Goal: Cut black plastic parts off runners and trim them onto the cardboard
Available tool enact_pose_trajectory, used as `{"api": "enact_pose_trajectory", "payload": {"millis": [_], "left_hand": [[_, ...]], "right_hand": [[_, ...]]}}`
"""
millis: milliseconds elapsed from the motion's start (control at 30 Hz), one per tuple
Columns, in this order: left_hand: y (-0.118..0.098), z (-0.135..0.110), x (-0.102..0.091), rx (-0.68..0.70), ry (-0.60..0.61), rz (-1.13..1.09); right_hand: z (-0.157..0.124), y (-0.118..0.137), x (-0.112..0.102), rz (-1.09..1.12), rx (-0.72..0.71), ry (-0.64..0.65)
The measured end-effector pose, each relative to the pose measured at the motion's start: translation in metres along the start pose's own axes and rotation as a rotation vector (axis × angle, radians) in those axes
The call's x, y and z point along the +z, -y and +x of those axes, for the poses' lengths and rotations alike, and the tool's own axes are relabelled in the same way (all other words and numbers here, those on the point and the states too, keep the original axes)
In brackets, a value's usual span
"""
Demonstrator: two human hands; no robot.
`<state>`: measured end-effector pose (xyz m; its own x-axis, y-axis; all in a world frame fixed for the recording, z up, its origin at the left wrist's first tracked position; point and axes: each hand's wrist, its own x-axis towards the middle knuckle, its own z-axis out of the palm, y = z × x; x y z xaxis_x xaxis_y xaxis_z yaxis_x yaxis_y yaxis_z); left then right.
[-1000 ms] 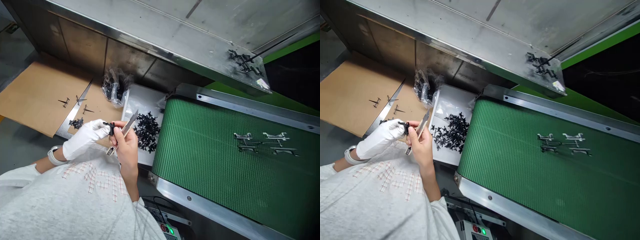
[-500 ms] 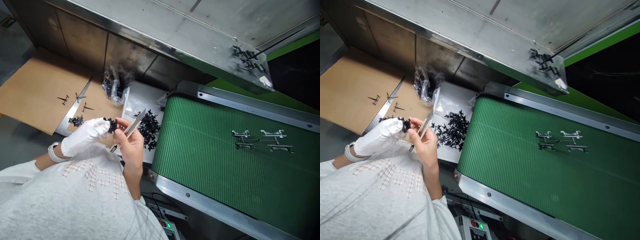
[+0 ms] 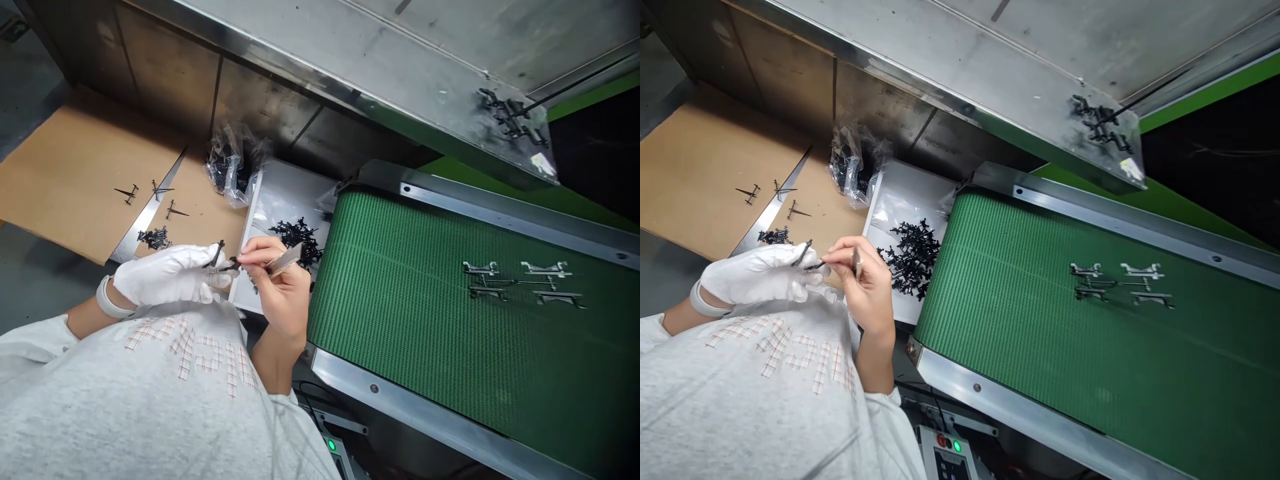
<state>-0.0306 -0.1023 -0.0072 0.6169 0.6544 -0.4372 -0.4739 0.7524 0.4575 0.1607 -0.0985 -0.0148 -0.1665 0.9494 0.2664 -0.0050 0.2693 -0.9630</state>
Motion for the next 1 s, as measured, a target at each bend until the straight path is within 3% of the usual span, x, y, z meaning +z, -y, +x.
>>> {"api": "enact_pose_trajectory", "payload": {"millis": [100,167,333,433,633,867,1000], "left_hand": [[0.004,0.001,-0.002,0.0,0.036,0.018],[0.005,0.002,-0.002,0.032,0.031,0.064],[0.005,0.006,0.001,0.195,-0.037,0.334],[0.005,0.009,0.001,0.243,-0.117,0.484],[0.004,0.009,0.008,0.268,-0.218,0.579],[0.006,0.013,0.004,0.29,-0.247,0.675],[0.006,0.008,0.011,0.244,-0.245,0.589]], "right_hand": [[0.001,0.002,-0.004,-0.051,-0.029,0.129],[0.002,0.001,-0.004,-0.029,-0.029,0.144],[0.001,-0.004,0.0,0.044,0.17,0.027],[0.0,-0.006,0.003,0.101,0.234,0.034],[-0.004,-0.015,0.007,0.197,0.226,0.015],[0.0,-0.015,0.01,0.238,0.207,-0.01],[0.003,-0.012,0.012,0.198,0.213,-0.026]]}}
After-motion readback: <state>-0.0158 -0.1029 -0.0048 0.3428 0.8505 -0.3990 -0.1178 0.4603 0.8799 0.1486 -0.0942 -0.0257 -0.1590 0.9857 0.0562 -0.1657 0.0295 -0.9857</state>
